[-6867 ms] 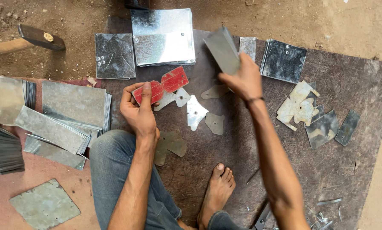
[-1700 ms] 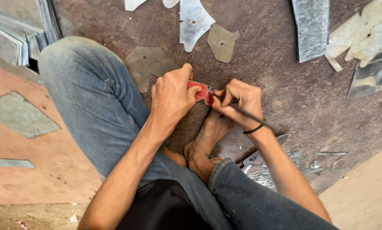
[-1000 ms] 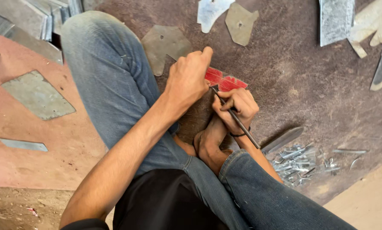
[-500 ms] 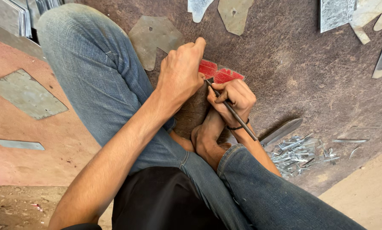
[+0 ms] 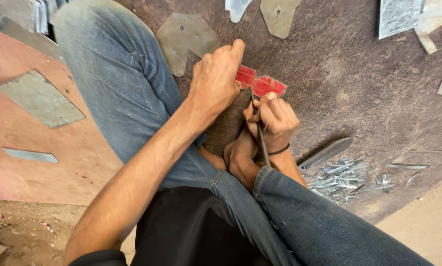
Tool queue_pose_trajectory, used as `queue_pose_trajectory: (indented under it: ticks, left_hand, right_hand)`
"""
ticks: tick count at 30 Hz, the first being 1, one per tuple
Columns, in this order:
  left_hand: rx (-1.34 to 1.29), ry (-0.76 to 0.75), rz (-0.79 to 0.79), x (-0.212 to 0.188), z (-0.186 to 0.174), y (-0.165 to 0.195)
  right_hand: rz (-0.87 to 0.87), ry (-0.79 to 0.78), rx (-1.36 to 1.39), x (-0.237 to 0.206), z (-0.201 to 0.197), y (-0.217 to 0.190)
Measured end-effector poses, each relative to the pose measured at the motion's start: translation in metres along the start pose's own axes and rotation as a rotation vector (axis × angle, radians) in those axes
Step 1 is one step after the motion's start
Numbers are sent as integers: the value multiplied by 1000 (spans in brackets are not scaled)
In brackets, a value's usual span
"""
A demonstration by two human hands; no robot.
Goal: The person sits on the floor of a workshop and traces around a shaped metal template onto small galvanized sheet pieces using a pointed scribe. They then cut the sheet metal along the marked lines with shears, set finished pieces aside, and stack completed pieces with others.
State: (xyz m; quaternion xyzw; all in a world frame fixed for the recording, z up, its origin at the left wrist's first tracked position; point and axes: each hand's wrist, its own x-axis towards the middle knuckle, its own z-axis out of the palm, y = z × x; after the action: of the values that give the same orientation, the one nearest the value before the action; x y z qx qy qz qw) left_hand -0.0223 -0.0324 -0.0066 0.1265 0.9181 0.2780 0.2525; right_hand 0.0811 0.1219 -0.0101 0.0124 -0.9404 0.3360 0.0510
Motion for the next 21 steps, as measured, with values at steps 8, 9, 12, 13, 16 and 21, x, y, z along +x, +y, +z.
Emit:
queue_pose_trajectory:
  ticks: [8,9,12,13,16,21]
  left_hand:
    - [-91,-85,-81,1,-9,-6]
    - [-98,-136,-130,3,-2,-14]
    - [-285,-25,-85,17,-5,-26]
    - [-356,18,-62,26,-20,-22]
    - [-263,171,-1,45,-81,19]
    - [-81,301,197,-18,-22,131]
  right_hand:
    - [401,174,486,-12,-20,7]
    - [523,222,534,-16,-25,13]
    - [591,378,197,-35,-53,41]
    - [461,352,67,-39,-65,55]
    - [178,288,-210,-49,-98,90]
    - [176,97,-424,-44,-166,125]
